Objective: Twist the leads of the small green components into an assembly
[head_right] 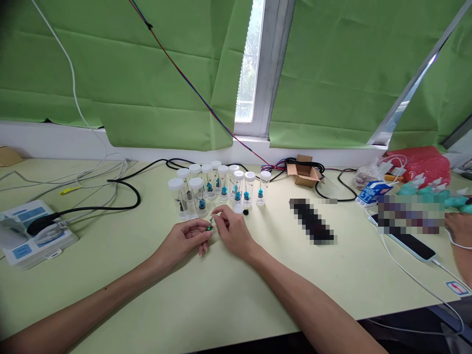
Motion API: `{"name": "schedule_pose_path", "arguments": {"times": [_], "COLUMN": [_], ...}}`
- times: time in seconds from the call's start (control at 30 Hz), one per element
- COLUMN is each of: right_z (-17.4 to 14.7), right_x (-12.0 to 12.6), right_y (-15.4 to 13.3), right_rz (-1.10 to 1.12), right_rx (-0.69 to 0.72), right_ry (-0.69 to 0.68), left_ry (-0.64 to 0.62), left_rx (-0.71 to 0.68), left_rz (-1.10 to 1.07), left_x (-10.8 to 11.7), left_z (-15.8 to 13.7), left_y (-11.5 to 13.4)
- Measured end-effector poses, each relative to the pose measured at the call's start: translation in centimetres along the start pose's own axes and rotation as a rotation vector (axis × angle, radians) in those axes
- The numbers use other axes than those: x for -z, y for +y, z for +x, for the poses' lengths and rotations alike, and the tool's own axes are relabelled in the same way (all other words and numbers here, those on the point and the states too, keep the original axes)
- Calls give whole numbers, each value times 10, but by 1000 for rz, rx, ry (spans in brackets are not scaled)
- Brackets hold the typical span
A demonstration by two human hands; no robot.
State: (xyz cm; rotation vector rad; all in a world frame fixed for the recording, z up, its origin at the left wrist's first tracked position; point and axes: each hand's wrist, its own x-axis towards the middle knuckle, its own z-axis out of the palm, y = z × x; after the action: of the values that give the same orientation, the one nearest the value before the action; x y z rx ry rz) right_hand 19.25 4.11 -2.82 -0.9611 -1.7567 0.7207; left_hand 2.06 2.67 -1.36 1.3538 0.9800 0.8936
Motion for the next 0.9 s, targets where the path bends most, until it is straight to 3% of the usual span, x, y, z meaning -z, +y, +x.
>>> {"name": "schedule_pose_path", "arguments": {"times": [0.1,0.2,0.4,0.67,0.9], "right_z": [2,5,12,26,26], "right_x": [3,4,-2,-4,-3], "right_y": [2,8,20,9,10], "right_rz": [-71,-172,-490,-823,-859], "right_rx": [-12,-29,-6,-22,-39], "right_ry": [143,181,-5,-308,-295], "left_ry": [24,48,53,42,53], "left_rx": [10,5,-21,-31,-28], "left_rz": [3,-3,28,41,44], "left_x": [-1,-2,-2,-3,-3], "left_z": [0,-1,-2,-4,-2], "left_y": [0,0,-2,1,1]}}
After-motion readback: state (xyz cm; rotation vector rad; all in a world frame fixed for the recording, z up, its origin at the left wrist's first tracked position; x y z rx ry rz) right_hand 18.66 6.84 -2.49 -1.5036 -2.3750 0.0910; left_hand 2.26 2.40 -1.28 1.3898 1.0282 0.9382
